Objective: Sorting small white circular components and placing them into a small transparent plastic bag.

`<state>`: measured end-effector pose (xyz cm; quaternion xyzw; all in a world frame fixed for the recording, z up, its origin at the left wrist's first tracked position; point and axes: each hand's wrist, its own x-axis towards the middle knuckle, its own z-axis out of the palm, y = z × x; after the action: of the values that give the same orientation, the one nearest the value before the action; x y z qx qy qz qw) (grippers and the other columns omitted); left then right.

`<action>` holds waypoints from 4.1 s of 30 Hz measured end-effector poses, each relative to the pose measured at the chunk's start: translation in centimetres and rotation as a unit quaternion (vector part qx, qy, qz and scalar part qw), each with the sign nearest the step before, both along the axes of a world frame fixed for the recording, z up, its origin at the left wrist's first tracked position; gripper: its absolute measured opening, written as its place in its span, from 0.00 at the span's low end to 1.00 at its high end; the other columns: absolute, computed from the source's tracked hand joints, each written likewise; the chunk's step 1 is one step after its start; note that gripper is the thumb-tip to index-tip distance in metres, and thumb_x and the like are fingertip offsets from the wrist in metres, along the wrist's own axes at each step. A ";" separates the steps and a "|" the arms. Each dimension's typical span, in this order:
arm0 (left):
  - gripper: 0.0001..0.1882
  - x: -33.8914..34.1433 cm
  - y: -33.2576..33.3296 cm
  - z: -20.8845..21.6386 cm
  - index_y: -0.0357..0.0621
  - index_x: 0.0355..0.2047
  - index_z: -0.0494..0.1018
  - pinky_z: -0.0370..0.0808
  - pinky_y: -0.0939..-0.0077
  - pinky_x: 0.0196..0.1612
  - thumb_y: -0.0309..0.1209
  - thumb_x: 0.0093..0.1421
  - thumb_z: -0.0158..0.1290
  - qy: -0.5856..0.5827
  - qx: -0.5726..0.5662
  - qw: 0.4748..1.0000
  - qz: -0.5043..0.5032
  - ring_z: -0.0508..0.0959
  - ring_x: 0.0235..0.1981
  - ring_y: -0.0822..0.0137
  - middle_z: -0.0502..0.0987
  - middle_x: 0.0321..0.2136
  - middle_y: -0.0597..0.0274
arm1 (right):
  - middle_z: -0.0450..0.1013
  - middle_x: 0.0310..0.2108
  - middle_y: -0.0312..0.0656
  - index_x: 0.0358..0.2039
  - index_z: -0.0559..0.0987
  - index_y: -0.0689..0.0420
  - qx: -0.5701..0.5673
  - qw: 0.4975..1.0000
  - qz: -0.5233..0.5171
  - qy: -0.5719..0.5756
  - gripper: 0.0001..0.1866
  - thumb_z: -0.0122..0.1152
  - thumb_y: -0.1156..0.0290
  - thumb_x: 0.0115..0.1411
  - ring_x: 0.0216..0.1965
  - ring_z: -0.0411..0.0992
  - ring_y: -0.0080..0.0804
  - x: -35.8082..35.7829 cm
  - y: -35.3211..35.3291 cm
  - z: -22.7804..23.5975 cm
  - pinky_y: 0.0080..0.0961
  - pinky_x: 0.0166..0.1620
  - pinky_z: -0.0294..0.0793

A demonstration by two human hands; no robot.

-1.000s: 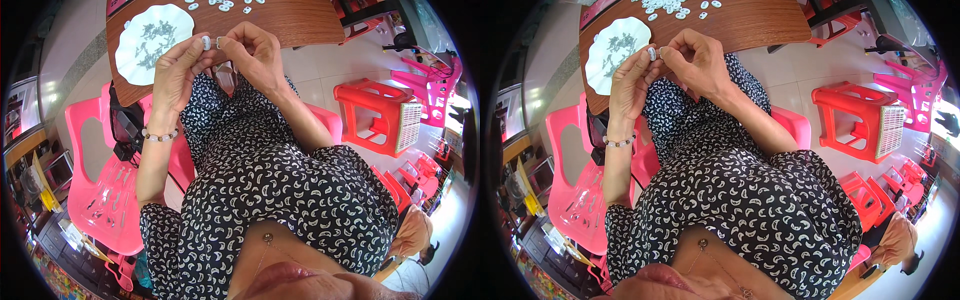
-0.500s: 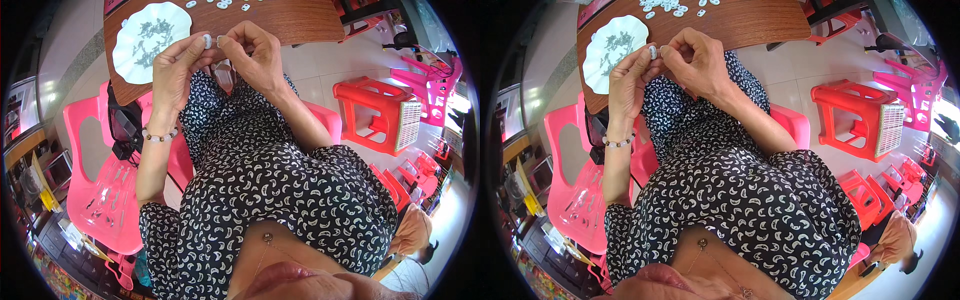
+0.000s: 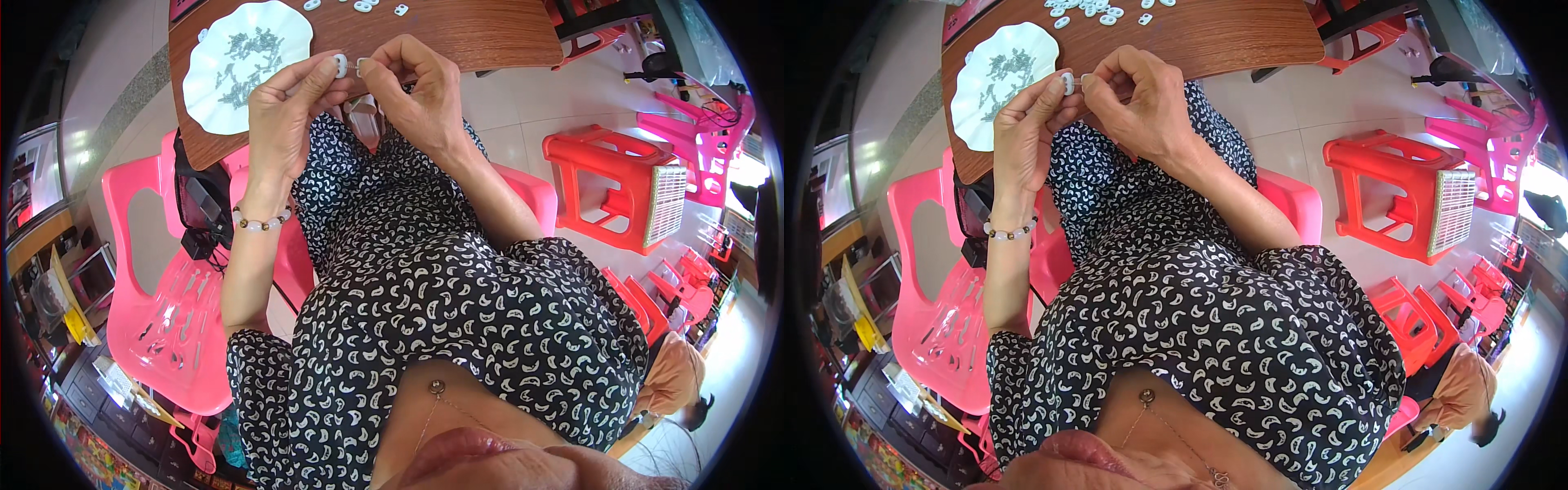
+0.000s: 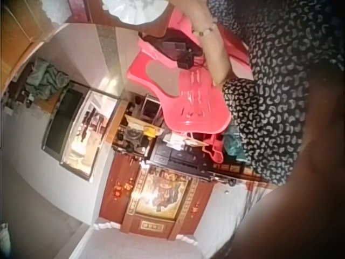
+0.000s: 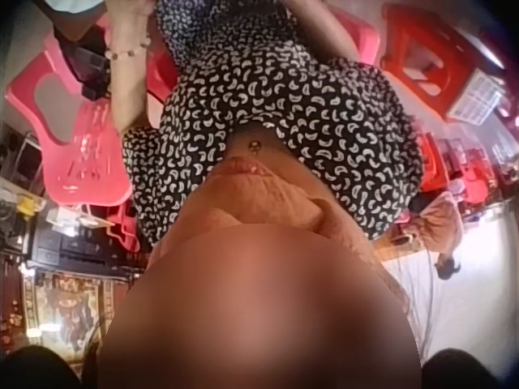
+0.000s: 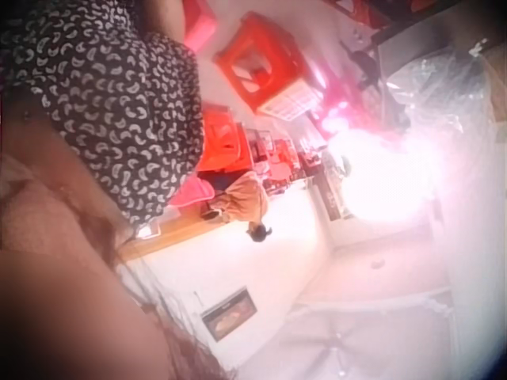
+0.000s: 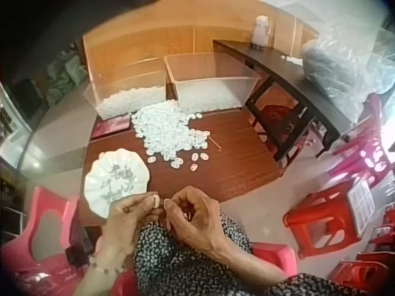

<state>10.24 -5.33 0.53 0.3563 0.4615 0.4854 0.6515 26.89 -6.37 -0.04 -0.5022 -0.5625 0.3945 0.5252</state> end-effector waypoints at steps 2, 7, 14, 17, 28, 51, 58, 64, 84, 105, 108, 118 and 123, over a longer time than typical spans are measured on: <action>0.13 0.0 0.0 0.0 0.32 0.43 0.77 0.79 0.82 0.37 0.28 0.60 0.59 -0.010 -0.007 1.000 -0.002 0.82 0.32 0.70 0.82 0.34 0.55 | 0.73 0.20 0.32 0.28 0.77 0.62 -0.004 1.000 -0.001 0.005 0.07 0.62 0.71 0.58 0.23 0.69 0.13 0.0 0.0 0.1 0.13 0.28 0.69; 0.13 0.2 -0.1 0.3 0.32 0.43 0.77 0.79 0.82 0.36 0.28 0.60 0.59 0.020 0.010 1.000 -0.013 0.82 0.31 0.70 0.82 0.33 0.56 | 0.73 0.21 0.33 0.28 0.77 0.62 0.007 1.000 -0.005 -0.012 0.07 0.62 0.71 0.58 0.24 0.69 0.13 0.0 0.1 -0.3 0.14 0.28 0.70; 0.13 0.3 -0.1 0.3 0.33 0.43 0.77 0.78 0.83 0.36 0.29 0.61 0.58 0.019 0.040 0.998 -0.032 0.81 0.30 0.71 0.82 0.33 0.57 | 0.74 0.23 0.32 0.30 0.77 0.61 -0.027 0.998 0.050 0.012 0.08 0.64 0.70 0.59 0.27 0.71 0.14 0.1 -0.2 0.4 0.13 0.31 0.71; 0.14 -0.6 0.1 0.5 0.33 0.43 0.77 0.78 0.83 0.35 0.29 0.61 0.58 -0.040 0.003 0.998 -0.050 0.81 0.30 0.73 0.82 0.33 0.57 | 0.74 0.26 0.31 0.30 0.77 0.60 -0.080 0.982 0.130 0.107 0.09 0.66 0.69 0.59 0.29 0.71 0.15 1.0 0.1 0.0 0.13 0.34 0.72; 0.14 -1.5 0.9 1.0 0.35 0.39 0.79 0.78 0.84 0.34 0.34 0.60 0.59 -0.103 -0.056 0.976 -0.185 0.80 0.29 0.74 0.82 0.31 0.58 | 0.73 0.39 0.36 0.49 0.78 0.62 -0.003 0.964 0.225 0.139 0.21 0.67 0.68 0.56 0.40 0.73 0.21 2.5 0.9 -0.7 0.18 0.44 0.75; 0.13 -0.5 -0.1 1.5 0.35 0.37 0.80 0.73 0.87 0.32 0.34 0.58 0.61 -0.037 -0.061 0.982 -0.175 0.76 0.26 0.79 0.80 0.27 0.65 | 0.72 0.33 0.33 0.48 0.80 0.54 0.096 0.972 0.194 0.085 0.21 0.69 0.61 0.54 0.32 0.70 0.17 2.1 0.8 -1.8 0.16 0.35 0.70; 0.12 -0.2 -0.3 1.3 0.35 0.34 0.80 0.71 0.86 0.30 0.33 0.59 0.60 -0.049 -0.066 0.982 -0.168 0.74 0.25 0.79 0.77 0.24 0.67 | 0.72 0.36 0.38 0.51 0.79 0.53 0.073 0.966 0.220 0.114 0.22 0.64 0.58 0.58 0.30 0.71 0.17 1.7 0.3 -1.8 0.13 0.26 0.73; 0.12 0.1 -0.5 1.3 0.34 0.35 0.80 0.71 0.86 0.30 0.33 0.59 0.60 -0.064 -0.071 0.982 -0.160 0.73 0.24 0.79 0.77 0.24 0.67 | 0.74 0.32 0.37 0.50 0.79 0.54 0.083 0.965 0.216 0.124 0.19 0.60 0.60 0.62 0.26 0.70 0.16 1.4 0.3 -2.1 0.12 0.23 0.71; 0.10 0.9 -1.5 2.3 0.36 0.37 0.80 0.71 0.81 0.28 0.30 0.59 0.60 -0.111 -0.088 0.980 -0.137 0.70 0.23 0.80 0.76 0.25 0.69 | 0.76 0.25 0.33 0.47 0.80 0.59 0.079 0.965 0.181 0.173 0.18 0.59 0.61 0.63 0.19 0.66 0.13 0.6 -0.8 -1.7 0.11 0.19 0.65; 0.13 0.9 -1.1 0.6 0.35 0.38 0.80 0.71 0.87 0.33 0.35 0.63 0.57 0.016 0.016 0.998 -0.062 0.75 0.27 0.79 0.81 0.28 0.63 | 0.75 0.40 0.37 0.59 0.69 0.61 0.058 0.919 0.310 0.238 0.24 0.50 0.59 0.68 0.39 0.72 0.20 0.9 1.6 -3.7 0.18 0.45 0.74; 0.13 1.2 -1.3 0.9 0.35 0.38 0.80 0.71 0.86 0.32 0.34 0.63 0.56 0.079 0.043 0.994 -0.057 0.75 0.27 0.79 0.81 0.28 0.63 | 0.75 0.42 0.38 0.59 0.69 0.61 0.046 0.920 0.315 0.227 0.24 0.50 0.59 0.68 0.42 0.73 0.21 1.1 1.7 -3.8 0.20 0.49 0.73; 0.13 1.4 -1.6 0.7 0.35 0.37 0.81 0.72 0.86 0.32 0.34 0.63 0.57 0.097 0.064 0.992 -0.048 0.75 0.26 0.79 0.80 0.27 0.62 | 0.75 0.40 0.39 0.58 0.70 0.63 0.026 0.910 0.324 0.259 0.24 0.52 0.59 0.67 0.40 0.74 0.23 0.9 1.6 -4.4 0.21 0.46 0.74; 0.12 1.6 -1.8 0.8 0.34 0.36 0.80 0.72 0.87 0.30 0.33 0.62 0.58 0.093 0.069 0.992 -0.054 0.75 0.25 0.79 0.80 0.26 0.63 | 0.72 0.52 0.50 0.50 0.75 0.67 0.005 0.910 0.305 0.279 0.24 0.55 0.58 0.65 0.43 0.75 0.30 1.1 1.3 -4.5 0.28 0.47 0.76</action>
<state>11.83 -7.14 1.33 0.4684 0.4653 0.4454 0.6047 28.00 -5.04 -4.58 -0.1727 -0.5210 0.6565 0.5174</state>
